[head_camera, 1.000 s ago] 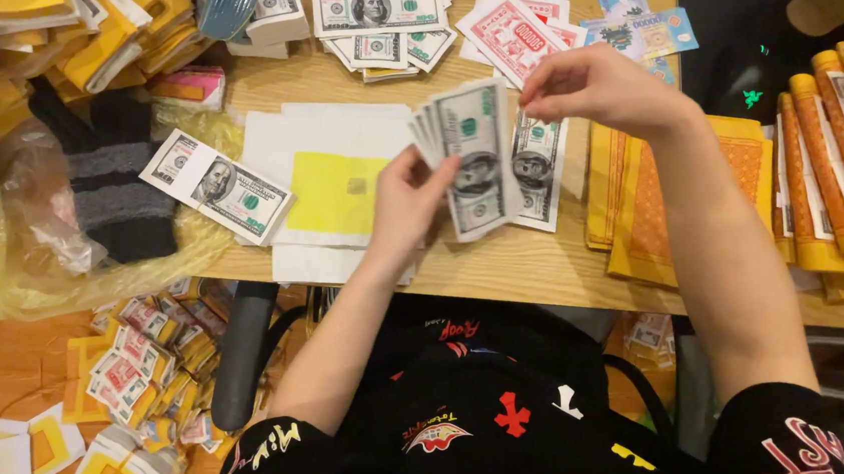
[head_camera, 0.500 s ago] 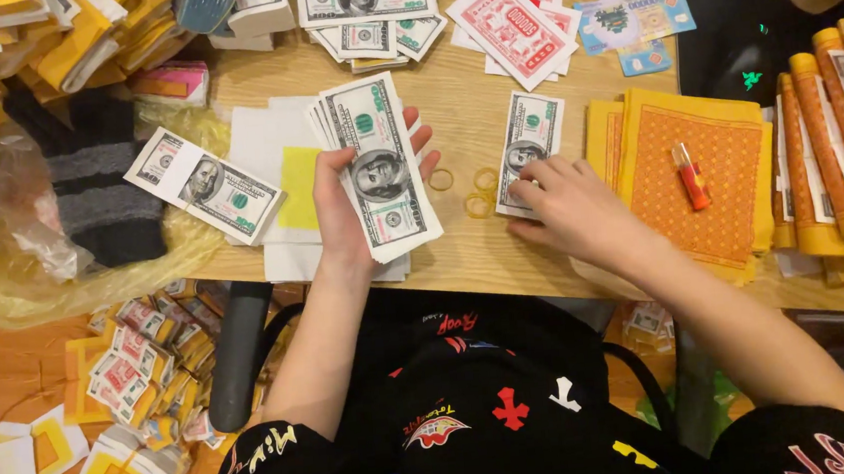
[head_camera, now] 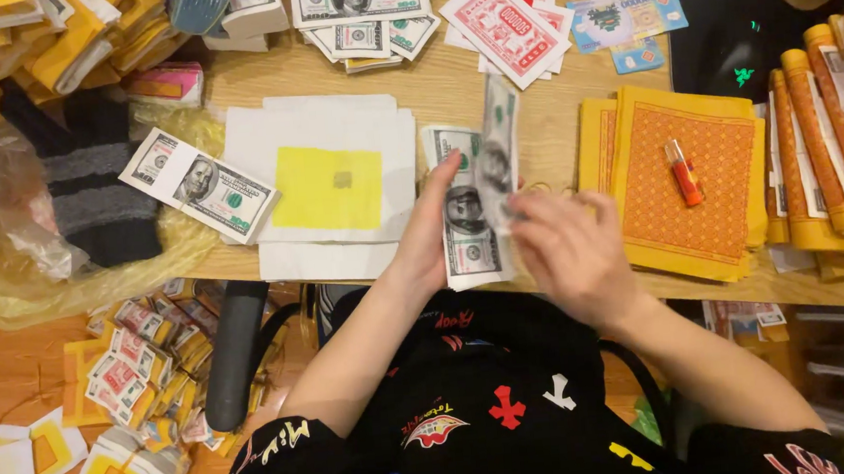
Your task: The person counts stacks of paper money at a cluttered desk, fanning and aligning the bills by hand. They place counted stacks into yellow envelopes and continue handling additional bills throughout the clip.
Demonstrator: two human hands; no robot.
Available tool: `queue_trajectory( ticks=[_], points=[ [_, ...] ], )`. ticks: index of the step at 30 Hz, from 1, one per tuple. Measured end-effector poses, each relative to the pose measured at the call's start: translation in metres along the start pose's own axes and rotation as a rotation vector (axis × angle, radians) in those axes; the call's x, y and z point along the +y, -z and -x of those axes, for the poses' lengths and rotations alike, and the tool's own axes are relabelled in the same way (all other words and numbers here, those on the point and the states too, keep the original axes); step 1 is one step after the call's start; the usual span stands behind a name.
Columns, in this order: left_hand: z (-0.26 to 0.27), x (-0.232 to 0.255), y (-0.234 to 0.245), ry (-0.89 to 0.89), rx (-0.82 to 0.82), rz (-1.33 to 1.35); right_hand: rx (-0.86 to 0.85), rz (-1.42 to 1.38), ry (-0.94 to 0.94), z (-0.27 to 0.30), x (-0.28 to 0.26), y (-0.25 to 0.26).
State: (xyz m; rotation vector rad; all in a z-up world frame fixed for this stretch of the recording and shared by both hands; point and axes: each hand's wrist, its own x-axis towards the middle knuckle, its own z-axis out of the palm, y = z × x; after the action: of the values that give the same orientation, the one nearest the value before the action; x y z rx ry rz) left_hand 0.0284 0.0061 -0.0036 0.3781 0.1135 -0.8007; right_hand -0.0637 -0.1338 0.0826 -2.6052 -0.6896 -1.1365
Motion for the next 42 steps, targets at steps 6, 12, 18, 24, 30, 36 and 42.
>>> queue_trajectory(
  ticks=[6,12,18,24,30,36,42],
  points=[
    [0.016,0.010,-0.022,0.063,-0.289,0.124,-0.067,-0.072,0.147,0.000,-0.024,0.001],
    [0.026,0.008,-0.028,-0.192,-0.166,-0.077,-0.090,-0.038,0.244,0.002,-0.027,-0.004],
    [0.024,0.016,-0.022,-0.223,-0.145,-0.127,-0.097,-0.236,0.149,-0.009,-0.020,-0.001],
    [0.056,0.038,-0.035,-0.016,-0.204,-0.576,-0.205,-0.486,-0.406,-0.046,0.025,-0.013],
    [0.049,0.079,-0.005,-0.280,-0.097,-1.002,-0.302,-0.829,-0.718,-0.094,0.061,-0.034],
    [0.053,0.116,-0.037,-0.383,0.176,-0.790,-0.240,-1.390,-0.871,-0.130,0.078,-0.089],
    [0.032,0.113,-0.038,-0.512,0.211,-0.610,-0.193,-1.293,-1.005,-0.159,0.052,-0.121]
  ],
)
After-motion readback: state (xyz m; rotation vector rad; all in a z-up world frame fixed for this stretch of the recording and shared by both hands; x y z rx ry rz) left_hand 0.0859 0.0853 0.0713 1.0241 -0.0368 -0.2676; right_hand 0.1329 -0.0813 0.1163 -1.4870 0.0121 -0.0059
